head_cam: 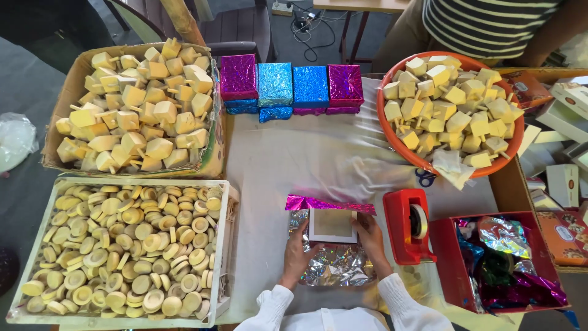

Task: The person handles small wooden objects, placing them into small boxes by hand, then uses a tape dispenser and scissors to wrap the boxes in foil and pink paper.

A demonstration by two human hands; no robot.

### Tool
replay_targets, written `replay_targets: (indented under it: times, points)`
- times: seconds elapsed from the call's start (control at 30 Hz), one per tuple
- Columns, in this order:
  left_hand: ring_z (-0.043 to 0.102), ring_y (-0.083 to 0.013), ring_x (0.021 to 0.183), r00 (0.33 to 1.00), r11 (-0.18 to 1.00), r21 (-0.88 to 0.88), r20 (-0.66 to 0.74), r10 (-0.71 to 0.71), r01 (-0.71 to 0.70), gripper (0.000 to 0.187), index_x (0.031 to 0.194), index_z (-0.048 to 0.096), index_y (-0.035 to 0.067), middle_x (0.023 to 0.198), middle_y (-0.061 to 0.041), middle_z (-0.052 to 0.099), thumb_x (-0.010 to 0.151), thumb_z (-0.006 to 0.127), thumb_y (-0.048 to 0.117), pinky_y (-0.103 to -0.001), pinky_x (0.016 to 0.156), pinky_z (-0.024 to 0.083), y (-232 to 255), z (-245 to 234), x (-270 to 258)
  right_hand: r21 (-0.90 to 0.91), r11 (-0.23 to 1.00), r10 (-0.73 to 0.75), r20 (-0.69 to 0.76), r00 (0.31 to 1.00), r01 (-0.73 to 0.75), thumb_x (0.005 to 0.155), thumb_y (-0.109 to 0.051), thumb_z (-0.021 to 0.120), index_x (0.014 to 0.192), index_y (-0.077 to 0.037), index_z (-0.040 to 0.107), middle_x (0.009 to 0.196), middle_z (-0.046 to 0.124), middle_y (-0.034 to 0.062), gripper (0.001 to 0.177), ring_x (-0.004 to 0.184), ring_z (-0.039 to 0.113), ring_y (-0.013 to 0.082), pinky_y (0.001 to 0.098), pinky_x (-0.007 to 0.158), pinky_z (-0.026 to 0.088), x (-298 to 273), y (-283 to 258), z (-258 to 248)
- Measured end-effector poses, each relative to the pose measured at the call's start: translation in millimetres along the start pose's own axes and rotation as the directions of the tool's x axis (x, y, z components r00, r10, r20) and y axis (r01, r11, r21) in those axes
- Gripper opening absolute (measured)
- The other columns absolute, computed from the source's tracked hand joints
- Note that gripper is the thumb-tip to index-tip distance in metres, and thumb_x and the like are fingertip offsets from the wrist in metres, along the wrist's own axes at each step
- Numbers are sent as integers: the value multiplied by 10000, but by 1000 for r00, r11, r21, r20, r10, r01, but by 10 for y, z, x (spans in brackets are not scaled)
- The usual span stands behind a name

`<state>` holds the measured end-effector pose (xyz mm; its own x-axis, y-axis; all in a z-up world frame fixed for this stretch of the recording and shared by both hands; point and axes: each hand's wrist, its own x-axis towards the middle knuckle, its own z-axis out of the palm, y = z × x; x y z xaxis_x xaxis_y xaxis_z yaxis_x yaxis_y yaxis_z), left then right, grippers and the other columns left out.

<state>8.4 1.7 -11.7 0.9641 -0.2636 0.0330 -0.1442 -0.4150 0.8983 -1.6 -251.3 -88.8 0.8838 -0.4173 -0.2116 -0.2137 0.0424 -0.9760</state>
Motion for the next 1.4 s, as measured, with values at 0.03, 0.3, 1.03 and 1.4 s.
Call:
replay_targets:
  times: [0.03, 0.3, 1.03, 1.4]
  points:
    - [590, -321, 1287, 1000, 1000, 0, 4, -1, 1, 882, 1515, 440, 62, 1399, -147, 615, 761, 879, 187, -410, 1090, 461, -10, 4, 1, 1, 1000, 3, -2, 1000, -3, 922, -199, 729, 1246, 38, 636, 1113, 737, 122, 412, 993, 675, 185, 339, 896, 522, -4, 2, -11]
    - [643, -260, 1266, 991, 972, -216, -68, -112, 95, 820, 1467, 482, 33, 1354, -145, 671, 761, 882, 151, -364, 1052, 508, -36, 41, 16, -261, 965, -3, -31, 1000, -5, 904, -299, 711, 1299, -11, 657, 1132, 748, 133, 491, 978, 726, 214, 343, 850, 548, -119, -280, 38]
    - [716, -193, 1182, 932, 913, -247, -77, -353, 325, 642, 1363, 557, 99, 1300, -90, 758, 788, 840, 107, -319, 984, 528, 151, 91, -53, -610, 765, 141, -159, 977, -209, 929, -351, 769, 947, 31, 781, 766, 765, 207, 382, 714, 754, 312, 430, 732, 541, -90, -75, 63]
    - [678, -228, 1241, 923, 887, -329, -96, -372, 323, 728, 1431, 481, 157, 1351, -101, 696, 791, 830, 152, -344, 982, 535, 137, 153, -96, -473, 878, 14, -127, 992, -73, 875, -298, 755, 1031, -44, 763, 846, 784, 160, 298, 744, 757, 296, 410, 700, 542, -85, -108, 58]
